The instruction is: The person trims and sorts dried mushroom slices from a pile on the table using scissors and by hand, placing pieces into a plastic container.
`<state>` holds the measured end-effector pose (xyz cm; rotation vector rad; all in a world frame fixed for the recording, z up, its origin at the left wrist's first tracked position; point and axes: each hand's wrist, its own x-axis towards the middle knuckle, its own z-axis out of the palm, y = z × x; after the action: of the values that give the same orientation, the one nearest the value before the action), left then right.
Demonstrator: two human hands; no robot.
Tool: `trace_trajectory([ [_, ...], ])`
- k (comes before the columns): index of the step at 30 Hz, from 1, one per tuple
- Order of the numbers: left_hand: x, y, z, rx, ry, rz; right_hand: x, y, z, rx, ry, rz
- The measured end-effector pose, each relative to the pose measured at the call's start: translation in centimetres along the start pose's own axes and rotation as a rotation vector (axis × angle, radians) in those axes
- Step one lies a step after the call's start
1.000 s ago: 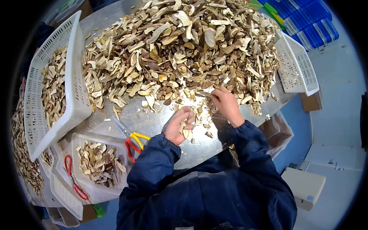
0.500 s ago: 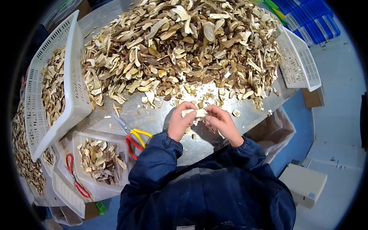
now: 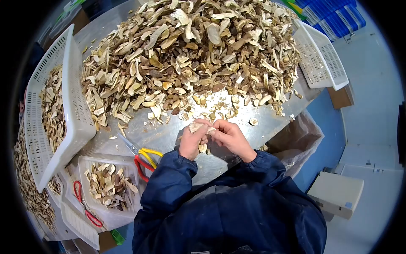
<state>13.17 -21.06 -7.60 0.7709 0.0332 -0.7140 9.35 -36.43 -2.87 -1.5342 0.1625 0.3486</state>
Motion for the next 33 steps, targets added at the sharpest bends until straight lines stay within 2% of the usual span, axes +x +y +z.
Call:
trace_trajectory([
  [6,0.0,0.0,-0.5,-0.250,-0.019,-0.074,-0.5,-0.7,-0.7,0.118,-0.142,-0.030],
  [9,0.2,0.4,-1.0,-0.523,-0.134,-0.070,-0.3,-1.0,-1.9,-0.171,-0.120,-0.034],
  [11,0.6,0.2,-1.7,-0.724,-0.239,-0.067,0.2,-1.0,-3.2,-0.517,0.129,-0.065],
  [12,0.7,0.5,-1.6,-0.837,-0.276,-0.082,0.6,-0.8,-4.6,-0.734,0.340,-0.085],
  [13,0.7,0.6,-1.6,-0.882,-0.290,-0.082,1.5,-0.5,-6.0,-0.813,0.614,-0.115],
  [15,0.7,0.7,-1.5,-0.974,-0.321,-0.083,2.4,0.0,-9.2,-1.148,0.844,-0.132],
  [17,0.7,0.6,-1.3,-1.001,-0.335,-0.088,2.9,0.1,-10.3,-1.308,0.832,0.012],
  [19,1.0,0.2,-1.5,-0.999,-0.368,-0.082,3.2,1.1,-10.4,-1.332,0.792,-0.080],
  [20,1.0,-0.1,-1.8,-0.975,-0.305,-0.081,3.4,1.5,-10.5,-1.345,0.769,-0.127],
  [23,0.9,-0.5,-1.7,-0.902,-0.174,-0.078,3.1,0.3,-9.6,-1.143,0.731,-0.080],
  [25,0.9,0.1,-0.4,-0.853,-0.166,-0.070,1.8,-2.0,-6.8,-0.566,0.517,-0.102],
  [27,0.9,-0.2,-0.4,-0.833,-0.185,-0.072,0.9,-2.8,-5.3,-0.483,0.291,-0.084],
  [30,1.0,-0.5,-0.9,-0.844,-0.155,-0.099,1.2,-1.9,-5.3,-0.932,0.389,-0.173],
  [33,1.1,-0.8,-1.7,-0.919,-0.173,-0.101,1.4,0.6,-5.0,-1.147,0.429,-0.176],
])
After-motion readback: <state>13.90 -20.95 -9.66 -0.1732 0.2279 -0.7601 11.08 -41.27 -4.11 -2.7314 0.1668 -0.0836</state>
